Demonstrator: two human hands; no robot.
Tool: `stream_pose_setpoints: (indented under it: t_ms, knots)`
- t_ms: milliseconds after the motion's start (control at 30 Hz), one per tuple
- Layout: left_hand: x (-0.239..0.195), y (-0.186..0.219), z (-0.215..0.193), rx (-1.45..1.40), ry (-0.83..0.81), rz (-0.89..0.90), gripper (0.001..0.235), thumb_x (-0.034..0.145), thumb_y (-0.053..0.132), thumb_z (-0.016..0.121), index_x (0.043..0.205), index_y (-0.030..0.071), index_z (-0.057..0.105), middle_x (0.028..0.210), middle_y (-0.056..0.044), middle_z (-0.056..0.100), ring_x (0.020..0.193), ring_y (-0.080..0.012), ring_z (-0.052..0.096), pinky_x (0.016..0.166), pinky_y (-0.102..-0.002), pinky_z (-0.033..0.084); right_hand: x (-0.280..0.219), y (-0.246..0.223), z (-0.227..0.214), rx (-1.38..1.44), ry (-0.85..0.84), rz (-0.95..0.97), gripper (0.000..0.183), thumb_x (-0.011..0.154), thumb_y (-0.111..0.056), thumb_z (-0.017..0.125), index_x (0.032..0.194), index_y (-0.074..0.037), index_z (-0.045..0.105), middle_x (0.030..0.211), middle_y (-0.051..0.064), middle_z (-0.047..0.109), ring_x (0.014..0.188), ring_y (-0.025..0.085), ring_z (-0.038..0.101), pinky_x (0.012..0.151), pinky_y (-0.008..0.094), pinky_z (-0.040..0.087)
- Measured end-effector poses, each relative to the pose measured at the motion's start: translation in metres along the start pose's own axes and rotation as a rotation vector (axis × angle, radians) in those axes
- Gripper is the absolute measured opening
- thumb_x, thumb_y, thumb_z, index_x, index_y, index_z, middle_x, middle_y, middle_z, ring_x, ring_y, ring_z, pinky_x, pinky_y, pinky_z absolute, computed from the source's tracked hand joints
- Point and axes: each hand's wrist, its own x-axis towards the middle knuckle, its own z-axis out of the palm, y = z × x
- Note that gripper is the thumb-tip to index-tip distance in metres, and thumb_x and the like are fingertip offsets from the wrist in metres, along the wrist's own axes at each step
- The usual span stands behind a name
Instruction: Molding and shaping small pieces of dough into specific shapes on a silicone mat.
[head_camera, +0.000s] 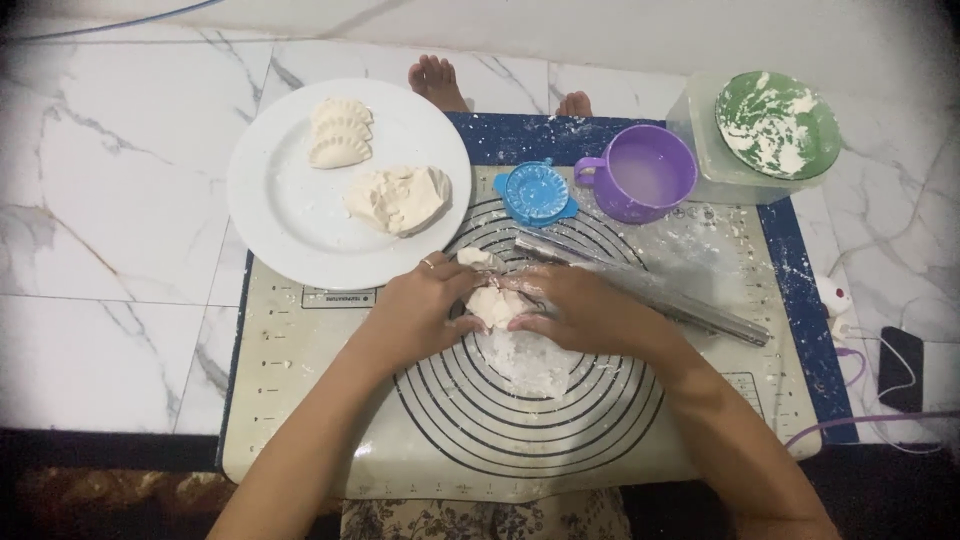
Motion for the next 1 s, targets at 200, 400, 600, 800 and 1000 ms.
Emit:
stream_pose_setpoints:
  t_ms: [200, 400, 600, 800, 1000]
  knots:
    - [0.000, 0.002, -0.001, 0.007, 0.025, -0.036, 0.052, 0.075, 0.026, 0.086, 0.122, 0.009, 0.072, 0.109, -0.014, 0.076, 0.104, -0.0297, 0.066, 0.085, -0.039, 0.059, 0.004, 0.005, 0.008, -0.051, 0.050, 0.030, 0.054, 0.097, -0.036, 0.066, 0.133, 0.003, 0.058, 0.130, 0.029, 0.063, 0.125, 0.039, 0.062, 0.110, 0.051, 0.047]
    - [0.000, 0.004, -0.004, 0.034, 0.040, -0.007, 0.052, 0.076, 0.026, 0.086, 0.122, 0.007, 0.071, 0.107, -0.017, 0.076, 0.105, -0.0307, 0.066, 0.084, -0.038, 0.059, 0.007, 0.011, 0.011, 0.006, 0.076, -0.033, 0.060, 0.091, -0.036, 0.075, 0.133, 0.003, 0.059, 0.128, 0.027, 0.067, 0.123, 0.043, 0.063, 0.107, 0.054, 0.048]
    - [0.001, -0.001, 0.008, 0.040, 0.055, 0.024, 0.051, 0.076, 0.029, 0.086, 0.119, 0.006, 0.072, 0.105, -0.017, 0.077, 0.103, -0.0300, 0.067, 0.084, -0.037, 0.059, 0.015, 0.031, 0.029, -0.038, 0.171, -0.030, 0.055, 0.088, -0.038, 0.078, 0.126, -0.001, 0.065, 0.119, 0.024, 0.071, 0.116, 0.040, 0.068, 0.102, 0.051, 0.052]
    - [-0.001, 0.001, 0.011, 0.057, 0.066, 0.069, 0.044, 0.082, 0.029, 0.079, 0.117, 0.004, 0.072, 0.102, -0.017, 0.076, 0.103, -0.0293, 0.067, 0.084, -0.036, 0.060, 0.016, 0.028, 0.036, 0.041, 0.303, -0.090, 0.037, 0.086, -0.027, 0.080, 0.112, -0.002, 0.071, 0.102, 0.022, 0.075, 0.103, 0.039, 0.074, 0.091, 0.048, 0.056]
    - [0.002, 0.001, 0.021, 0.274, 0.138, 0.149, 0.037, 0.085, 0.027, 0.077, 0.113, 0.003, 0.072, 0.096, -0.015, 0.076, 0.099, -0.0261, 0.067, 0.077, -0.033, 0.060, 0.019, 0.032, 0.045, 0.030, 0.395, -0.136, 0.026, 0.087, -0.024, 0.078, 0.103, -0.003, 0.072, 0.090, 0.018, 0.074, 0.091, 0.036, 0.075, 0.083, 0.045, 0.059]
